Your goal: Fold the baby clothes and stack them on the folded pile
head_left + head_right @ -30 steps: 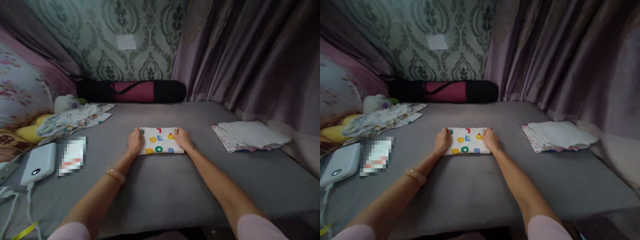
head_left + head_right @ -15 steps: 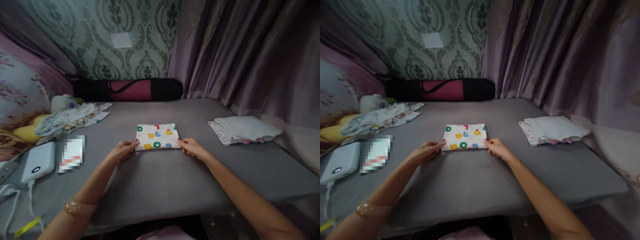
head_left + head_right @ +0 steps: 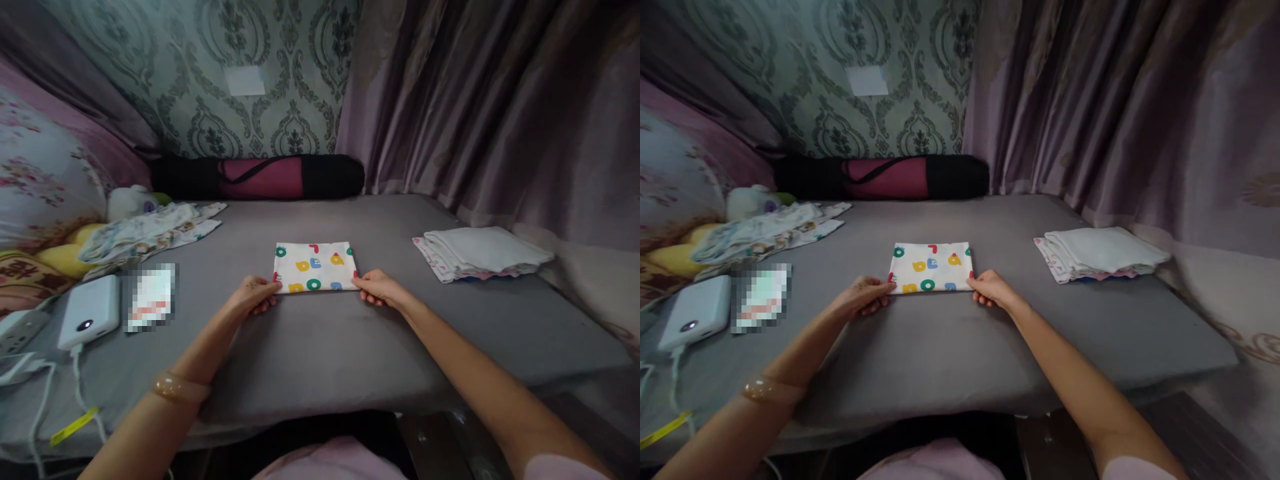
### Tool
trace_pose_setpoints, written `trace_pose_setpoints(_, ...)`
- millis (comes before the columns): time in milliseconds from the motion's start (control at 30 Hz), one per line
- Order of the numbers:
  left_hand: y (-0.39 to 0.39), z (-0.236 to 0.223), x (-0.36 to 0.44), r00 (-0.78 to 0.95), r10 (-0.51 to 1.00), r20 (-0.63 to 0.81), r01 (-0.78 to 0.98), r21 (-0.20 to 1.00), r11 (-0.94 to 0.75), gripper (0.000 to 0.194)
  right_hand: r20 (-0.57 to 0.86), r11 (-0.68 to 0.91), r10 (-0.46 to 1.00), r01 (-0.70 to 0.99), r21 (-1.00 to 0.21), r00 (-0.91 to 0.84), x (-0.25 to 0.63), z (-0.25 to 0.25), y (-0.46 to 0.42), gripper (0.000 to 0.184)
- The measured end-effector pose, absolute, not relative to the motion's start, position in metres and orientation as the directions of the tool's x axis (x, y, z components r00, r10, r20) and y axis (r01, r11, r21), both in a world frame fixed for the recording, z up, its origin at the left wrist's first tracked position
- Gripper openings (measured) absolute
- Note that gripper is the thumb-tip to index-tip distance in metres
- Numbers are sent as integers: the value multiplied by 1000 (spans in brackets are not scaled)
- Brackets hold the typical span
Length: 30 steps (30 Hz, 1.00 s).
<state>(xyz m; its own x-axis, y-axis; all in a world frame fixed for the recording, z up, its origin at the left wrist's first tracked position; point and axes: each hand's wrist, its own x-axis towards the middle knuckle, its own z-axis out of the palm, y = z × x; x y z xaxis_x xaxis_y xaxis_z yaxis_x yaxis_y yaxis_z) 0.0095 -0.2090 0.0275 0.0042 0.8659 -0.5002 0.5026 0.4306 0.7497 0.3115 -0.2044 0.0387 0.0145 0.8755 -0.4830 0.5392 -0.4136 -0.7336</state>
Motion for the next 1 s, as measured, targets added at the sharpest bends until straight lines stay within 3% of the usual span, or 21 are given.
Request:
trace_pose_setpoints(333, -206, 36, -3, 8, 906, -422, 672, 673, 308, 31, -511, -396, 859, 672, -625, 31, 319, 45, -196, 31)
trace_pose_setpoints(400, -202, 47, 0, -84, 962, -259, 760, 607, 230, 25, -340, -298, 934, 764, -572, 110, 319, 48, -188, 29)
trace_pose_setpoints(467, -193, 53, 13, -95, 995, -39, 842, 529, 101, 22, -59, -117, 993, 854, -506, 101, 308, 49, -178, 29)
trace_pose_setpoints(567, -174, 50, 49, 112, 985, 132, 902, 402, -157, 21, 206, 218, 968, 892, -396, -145, 273, 47, -165, 34)
trace_pose_setpoints(633, -163, 40, 73, 227, 961, 157, 919, 292, -265, 25, 213, 355, 931, 874, -331, -297, 248, 41, -159, 40)
trace_pose_setpoints(767, -150, 15, 92, 282, 932, 228, 937, 141, -318, 38, 159, 413, 910, 878, -242, -384, 222, 25, -154, 52)
trace_pose_setpoints(1000, -152, -7, 85, 221, 957, 188, 963, 112, -245, 52, 118, 396, 917, 902, -170, -380, 227, 7, -154, 54)
